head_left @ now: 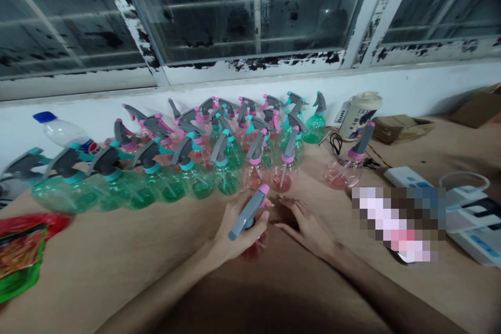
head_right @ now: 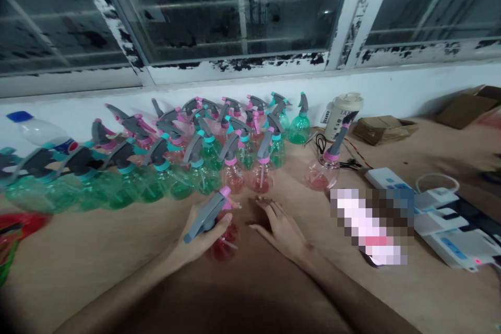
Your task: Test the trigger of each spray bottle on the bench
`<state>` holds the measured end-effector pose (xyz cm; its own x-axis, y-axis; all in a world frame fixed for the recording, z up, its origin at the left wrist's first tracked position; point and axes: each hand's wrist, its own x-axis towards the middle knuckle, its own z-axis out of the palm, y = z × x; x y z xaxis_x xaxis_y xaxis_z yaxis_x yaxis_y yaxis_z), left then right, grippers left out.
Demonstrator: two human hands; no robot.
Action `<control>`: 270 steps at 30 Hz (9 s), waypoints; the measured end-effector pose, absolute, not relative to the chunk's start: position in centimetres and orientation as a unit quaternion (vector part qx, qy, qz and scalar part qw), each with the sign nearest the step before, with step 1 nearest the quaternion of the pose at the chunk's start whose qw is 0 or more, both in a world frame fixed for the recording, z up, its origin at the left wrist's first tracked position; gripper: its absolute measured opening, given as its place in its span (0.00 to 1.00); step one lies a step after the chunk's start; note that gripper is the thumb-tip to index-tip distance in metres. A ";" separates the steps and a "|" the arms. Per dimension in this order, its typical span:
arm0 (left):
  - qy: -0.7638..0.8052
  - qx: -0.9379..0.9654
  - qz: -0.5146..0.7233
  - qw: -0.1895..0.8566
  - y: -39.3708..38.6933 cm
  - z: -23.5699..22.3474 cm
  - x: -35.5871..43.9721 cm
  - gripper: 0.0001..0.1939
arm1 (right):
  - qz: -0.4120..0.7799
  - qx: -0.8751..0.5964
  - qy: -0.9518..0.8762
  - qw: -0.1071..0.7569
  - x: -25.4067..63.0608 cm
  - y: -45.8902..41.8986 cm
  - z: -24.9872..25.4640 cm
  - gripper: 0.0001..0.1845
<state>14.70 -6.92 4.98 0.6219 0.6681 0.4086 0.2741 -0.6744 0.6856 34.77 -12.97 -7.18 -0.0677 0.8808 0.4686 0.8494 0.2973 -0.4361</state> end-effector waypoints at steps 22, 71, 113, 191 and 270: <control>0.283 0.841 0.372 0.271 -6.7 3.7 14.8 0.07 | 0.052 -0.593 -0.729 0.337 34.7 -13.2 -6.5 0.30; 0.246 0.831 0.355 0.350 -7.7 4.1 16.9 0.06 | 0.139 -0.529 -0.769 0.332 30.8 -14.9 -4.6 0.52; 0.181 0.849 0.338 0.364 -9.7 2.7 23.0 0.42 | -0.023 -0.685 -0.624 0.375 32.4 -20.8 -3.0 0.35; 0.229 0.853 0.285 0.373 -9.2 3.8 13.9 0.41 | -0.012 -0.510 -0.702 0.496 31.4 -16.1 0.4 0.15; 0.179 0.885 0.349 0.252 -6.7 5.1 16.7 0.12 | 0.066 -0.557 -0.744 0.363 37.9 -13.8 -7.4 0.15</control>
